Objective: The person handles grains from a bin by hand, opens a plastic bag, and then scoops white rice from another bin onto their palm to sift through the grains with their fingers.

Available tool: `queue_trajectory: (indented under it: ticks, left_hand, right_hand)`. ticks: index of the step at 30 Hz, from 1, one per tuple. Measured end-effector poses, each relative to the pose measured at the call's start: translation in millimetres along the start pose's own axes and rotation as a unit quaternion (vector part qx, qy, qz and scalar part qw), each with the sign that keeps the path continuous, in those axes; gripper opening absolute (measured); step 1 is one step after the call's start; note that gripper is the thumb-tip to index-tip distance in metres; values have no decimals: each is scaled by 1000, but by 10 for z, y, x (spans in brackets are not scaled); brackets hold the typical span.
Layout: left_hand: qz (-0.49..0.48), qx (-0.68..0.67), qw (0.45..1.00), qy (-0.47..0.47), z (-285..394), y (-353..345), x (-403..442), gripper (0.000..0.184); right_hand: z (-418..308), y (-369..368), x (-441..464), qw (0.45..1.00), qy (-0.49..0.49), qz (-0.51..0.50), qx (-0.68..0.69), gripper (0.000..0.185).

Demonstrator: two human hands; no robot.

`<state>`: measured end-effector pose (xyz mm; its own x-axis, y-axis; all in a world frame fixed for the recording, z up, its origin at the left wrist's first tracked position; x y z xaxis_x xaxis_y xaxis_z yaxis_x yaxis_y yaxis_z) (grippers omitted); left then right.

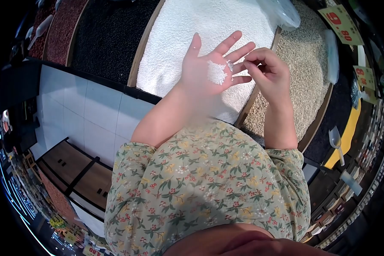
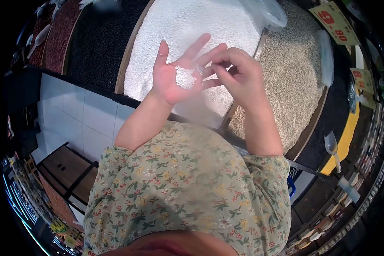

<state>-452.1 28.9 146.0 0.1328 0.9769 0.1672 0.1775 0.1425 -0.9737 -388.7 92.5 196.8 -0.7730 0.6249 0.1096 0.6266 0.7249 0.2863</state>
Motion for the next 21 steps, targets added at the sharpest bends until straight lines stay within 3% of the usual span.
queue_trajectory:
  ticks: [3,4,6,13,16,18,21]
  left_hand:
    - [-23,-27,999,-3,-15,-58,2,85]
    - [18,19,1000,-10,-13,-34,0,85]
    - [59,65,996,-16,-1,10,-14,86]
    - [2,6,1000,-13,-2,-14,-9,86]
    - [27,37,999,-12,-17,19,-31,86]
    - [59,66,996,-13,-8,95,-49,86]
    - [72,65,995,-8,0,214,-70,95]
  right_hand:
    - [-4,12,-6,1000,7,8,-6,12]
    - [5,20,-4,1000,7,8,-5,12]
    - [-90,-13,-3,989,61,-12,-136,15]
    - [-218,-87,31,994,51,-18,-100,19]
    - [-269,-156,31,979,78,-32,-185,19]
    - [-282,-261,8,942,146,-49,-299,18]
    - [-323,-322,7,927,160,-61,-333,16]
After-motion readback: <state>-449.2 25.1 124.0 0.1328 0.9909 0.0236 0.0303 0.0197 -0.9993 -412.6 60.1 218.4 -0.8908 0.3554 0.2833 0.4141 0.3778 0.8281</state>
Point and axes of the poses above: each hand's wrist, its own x-axis towards the middle knuckle, its own y-axis out of the back of the hand, z = x × y, the point moved 9 cm from there along x, towards the middle knuckle, and after that the axes turned 4 degrees about -z, right-handed, at the moved point
